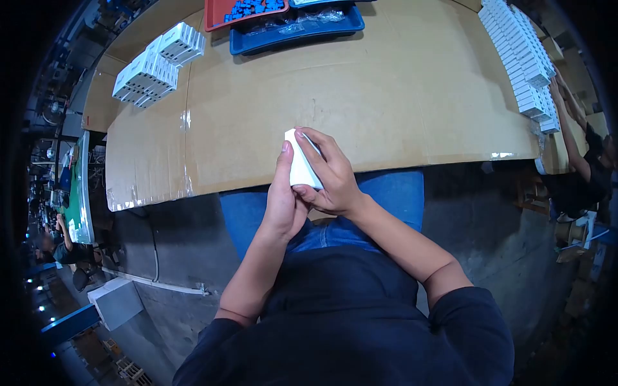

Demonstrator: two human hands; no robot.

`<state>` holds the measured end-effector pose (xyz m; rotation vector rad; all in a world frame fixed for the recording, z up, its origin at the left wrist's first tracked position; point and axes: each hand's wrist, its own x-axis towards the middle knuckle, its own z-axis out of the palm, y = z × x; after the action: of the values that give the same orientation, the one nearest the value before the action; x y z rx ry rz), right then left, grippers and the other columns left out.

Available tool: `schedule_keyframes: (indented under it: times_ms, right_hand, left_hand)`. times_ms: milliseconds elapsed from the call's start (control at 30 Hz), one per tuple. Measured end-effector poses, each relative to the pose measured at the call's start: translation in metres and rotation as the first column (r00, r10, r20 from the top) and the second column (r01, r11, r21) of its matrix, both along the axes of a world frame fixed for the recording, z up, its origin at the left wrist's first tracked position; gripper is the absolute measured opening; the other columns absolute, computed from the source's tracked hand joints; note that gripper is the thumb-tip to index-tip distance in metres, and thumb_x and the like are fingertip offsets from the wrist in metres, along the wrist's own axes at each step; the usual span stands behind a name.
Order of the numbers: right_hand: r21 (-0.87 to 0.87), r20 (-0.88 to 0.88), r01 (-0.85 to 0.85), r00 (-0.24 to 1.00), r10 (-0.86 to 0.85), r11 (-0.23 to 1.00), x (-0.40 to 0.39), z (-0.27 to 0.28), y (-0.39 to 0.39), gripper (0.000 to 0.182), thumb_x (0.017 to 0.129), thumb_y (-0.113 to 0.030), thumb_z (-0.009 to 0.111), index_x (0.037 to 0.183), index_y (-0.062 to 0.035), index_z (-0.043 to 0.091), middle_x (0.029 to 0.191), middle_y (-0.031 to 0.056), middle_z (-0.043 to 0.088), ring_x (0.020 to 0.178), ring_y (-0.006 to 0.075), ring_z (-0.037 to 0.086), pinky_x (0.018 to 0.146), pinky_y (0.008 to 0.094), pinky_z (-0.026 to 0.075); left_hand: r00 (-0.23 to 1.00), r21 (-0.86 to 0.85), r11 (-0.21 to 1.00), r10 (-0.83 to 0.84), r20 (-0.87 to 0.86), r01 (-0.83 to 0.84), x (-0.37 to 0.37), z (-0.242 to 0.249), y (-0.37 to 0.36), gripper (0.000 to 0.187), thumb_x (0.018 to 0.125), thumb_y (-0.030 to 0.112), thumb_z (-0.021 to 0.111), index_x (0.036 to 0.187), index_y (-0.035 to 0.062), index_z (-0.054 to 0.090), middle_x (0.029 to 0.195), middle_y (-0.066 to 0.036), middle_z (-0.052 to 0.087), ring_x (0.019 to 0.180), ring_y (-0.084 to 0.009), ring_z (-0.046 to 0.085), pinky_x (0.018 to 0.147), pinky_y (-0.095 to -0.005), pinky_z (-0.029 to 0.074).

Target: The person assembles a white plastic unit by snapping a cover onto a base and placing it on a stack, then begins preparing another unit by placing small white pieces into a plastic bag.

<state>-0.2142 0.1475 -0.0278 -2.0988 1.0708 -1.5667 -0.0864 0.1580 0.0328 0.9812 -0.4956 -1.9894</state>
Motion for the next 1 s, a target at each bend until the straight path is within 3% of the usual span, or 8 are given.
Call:
schedule_keyframes:
  times_ms: [133, 1000]
  right_hand:
    - [-0.078, -0.012, 0.003, 1.000, -0.004, 0.997, 0.001, -0.005, -0.016, 0.083, 0.099, -0.059, 0.058, 0.140, 0.0128, 0.055, 0.136, 0.0340, 0.056, 0.119, 0.0467, 0.062, 0.099, 0.0467, 0.054]
    - [-0.002, 0.030, -0.036, 0.999, 0.037, 0.999, 0.009, -0.026, -0.024, 0.075, 0.108, -0.052, 0.044, 0.140, 0.0154, 0.052, 0.134, 0.0370, 0.057, 0.120, 0.0491, 0.062, 0.100, 0.0477, 0.053]
  left_hand:
    - [1.000, -0.023, 1.000, -0.006, 0.018, 0.006, 0.002, -0.008, -0.010, 0.063, 0.108, 0.056, 0.044, 0.145, 0.0054, 0.047, 0.125, -0.009, 0.062, 0.114, -0.0176, 0.064, 0.095, -0.0327, 0.054]
    - [0.997, 0.023, 0.999, 0.034, 0.074, -0.036, 0.002, -0.033, -0.023, 0.060, 0.109, 0.056, 0.044, 0.144, 0.0077, 0.049, 0.124, -0.005, 0.061, 0.113, -0.0125, 0.059, 0.095, -0.0295, 0.050]
